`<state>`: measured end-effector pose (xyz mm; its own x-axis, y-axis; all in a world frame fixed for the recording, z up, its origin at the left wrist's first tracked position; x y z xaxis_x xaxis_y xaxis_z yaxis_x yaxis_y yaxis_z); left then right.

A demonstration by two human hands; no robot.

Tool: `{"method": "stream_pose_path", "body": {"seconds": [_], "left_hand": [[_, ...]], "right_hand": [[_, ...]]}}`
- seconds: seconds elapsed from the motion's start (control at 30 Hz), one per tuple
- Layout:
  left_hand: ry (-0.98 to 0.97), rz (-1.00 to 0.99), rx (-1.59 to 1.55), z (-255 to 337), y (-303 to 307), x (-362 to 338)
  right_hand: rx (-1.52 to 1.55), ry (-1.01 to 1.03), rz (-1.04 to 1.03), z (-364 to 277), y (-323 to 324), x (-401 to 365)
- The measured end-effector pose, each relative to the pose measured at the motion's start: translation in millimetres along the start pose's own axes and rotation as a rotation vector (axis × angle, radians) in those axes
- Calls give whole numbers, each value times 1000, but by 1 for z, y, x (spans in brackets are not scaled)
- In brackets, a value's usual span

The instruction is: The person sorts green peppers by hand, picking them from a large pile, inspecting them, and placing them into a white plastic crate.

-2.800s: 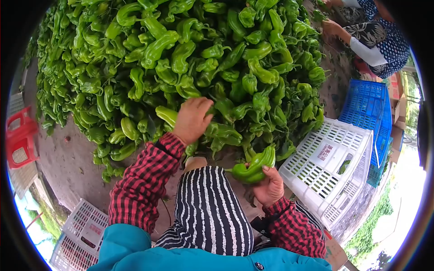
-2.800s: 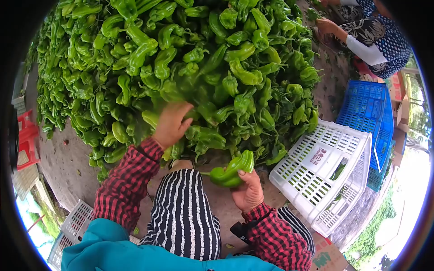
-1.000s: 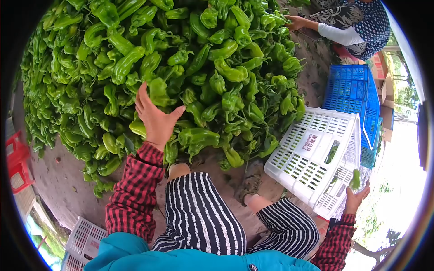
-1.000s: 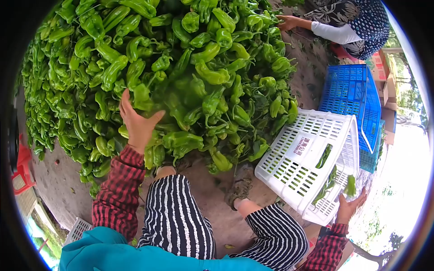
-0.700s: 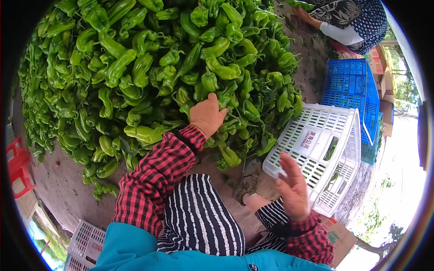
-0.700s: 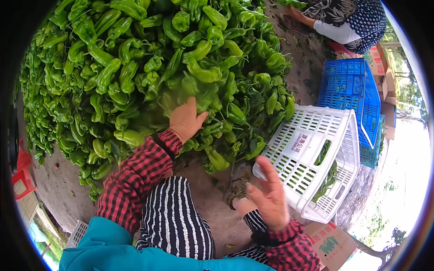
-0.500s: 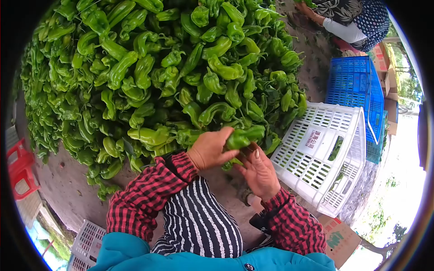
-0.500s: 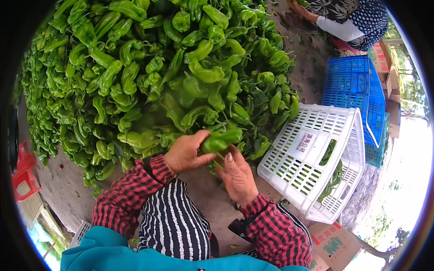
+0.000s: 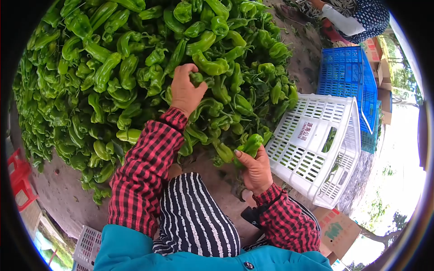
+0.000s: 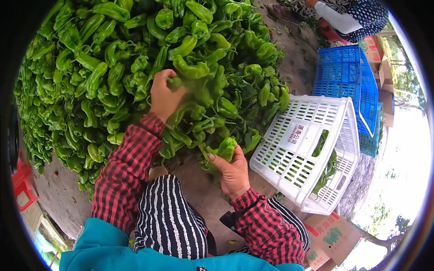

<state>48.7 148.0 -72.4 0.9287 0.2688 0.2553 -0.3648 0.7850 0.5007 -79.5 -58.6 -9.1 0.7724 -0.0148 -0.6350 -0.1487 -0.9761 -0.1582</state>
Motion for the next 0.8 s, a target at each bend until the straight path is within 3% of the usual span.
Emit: {"method": "stream_pose_path", "body": {"seconds": [0.07,0.13,0.2,0.27,0.33,0.37,0.4,0.43,0.47,0.53,0.57,0.63,0.73,0.77,0.8], "left_hand": [[395,2,-539,-16,15,-14],[555,105,-1018,-27,29,-35],[473,-115,-816,-8,46,-50],[397,-584,-801,26,43,-75],[319,-755,-949,51,35,-97],[318,-752,-946,52,37,-94],[518,-837,-1045,52,34,-95],[720,-918,-1142,52,30,-97],[608,-838,-1101,41,26,-90],[252,-472,-440,17,30,-64],[251,-475,-441,9,24,-61],[-88,-607,464,2,9,-61],[-23,-464,224,-5,11,-59],[-52,-321,111,-3,20,-58],[-51,-321,116,-3,24,-63]], "right_hand": [[184,-101,-48,5,15,1],[365,-222,-96,14,13,-1],[474,-152,-169,7,0,-2],[493,-183,-228,1,-13,-8],[-16,-117,-509,1,-29,-19],[-447,40,-455,8,-27,-16],[-448,42,-457,10,-30,-20],[-308,-142,-386,12,-31,-22],[-165,-321,-308,17,-29,-26],[-49,-316,-246,17,-15,-24],[141,-302,-277,11,-16,-24],[383,-282,-378,1,-14,-24],[336,-162,-313,-8,-10,-27],[393,-185,-275,-15,-11,-27],[395,-187,-278,-13,-9,-26]]}}
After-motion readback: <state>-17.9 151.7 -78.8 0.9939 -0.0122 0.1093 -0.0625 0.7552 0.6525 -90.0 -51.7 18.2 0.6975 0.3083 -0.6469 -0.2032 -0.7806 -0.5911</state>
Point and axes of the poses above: each hand's wrist, its own x-axis towards the middle knuckle, its own y-axis out of the back of the hand, z = x × y, the point moved 5 cm from there along x, towards the middle knuckle, and after that the axes turned 5 degrees about -x, right-handed, at the moved point
